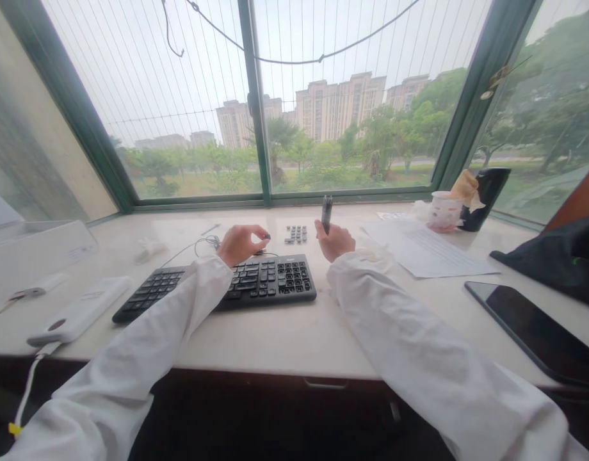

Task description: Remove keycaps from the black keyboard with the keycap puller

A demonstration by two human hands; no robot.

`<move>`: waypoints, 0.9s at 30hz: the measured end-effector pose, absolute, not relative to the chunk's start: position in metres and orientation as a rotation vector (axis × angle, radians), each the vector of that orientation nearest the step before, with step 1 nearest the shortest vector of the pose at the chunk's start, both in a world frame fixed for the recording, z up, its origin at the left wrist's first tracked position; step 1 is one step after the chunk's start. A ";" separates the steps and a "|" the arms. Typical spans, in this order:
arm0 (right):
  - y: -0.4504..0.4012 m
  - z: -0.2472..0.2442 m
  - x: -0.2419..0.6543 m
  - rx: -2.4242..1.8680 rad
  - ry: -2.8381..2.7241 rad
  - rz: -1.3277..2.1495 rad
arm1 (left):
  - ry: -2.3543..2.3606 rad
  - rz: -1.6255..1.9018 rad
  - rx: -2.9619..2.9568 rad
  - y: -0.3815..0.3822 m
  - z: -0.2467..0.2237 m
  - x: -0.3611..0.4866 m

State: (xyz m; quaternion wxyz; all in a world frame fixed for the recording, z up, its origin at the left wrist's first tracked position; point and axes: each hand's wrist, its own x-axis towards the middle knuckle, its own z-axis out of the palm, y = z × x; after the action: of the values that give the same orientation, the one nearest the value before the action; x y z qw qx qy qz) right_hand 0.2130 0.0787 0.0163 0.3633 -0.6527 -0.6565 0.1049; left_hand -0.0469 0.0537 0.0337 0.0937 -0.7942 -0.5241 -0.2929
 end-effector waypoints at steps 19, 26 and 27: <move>0.076 0.015 0.215 -1.775 -1.833 0.075 | -1.938 -0.579 -2.566 0.169 0.027 -0.021; 0.075 0.016 0.215 -1.784 -1.863 0.048 | -2.111 -0.560 -2.600 0.212 0.013 -0.010; 0.075 0.016 0.214 -1.786 -1.865 0.040 | -2.123 -0.553 -2.608 0.216 0.011 -0.010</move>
State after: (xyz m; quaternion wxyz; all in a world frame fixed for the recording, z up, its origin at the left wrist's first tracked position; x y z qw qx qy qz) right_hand 0.2144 0.0753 0.0160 0.2759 -0.6648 -0.6941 0.0149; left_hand -0.0100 0.2164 0.0110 -0.1330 -0.7585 -0.6174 -0.1607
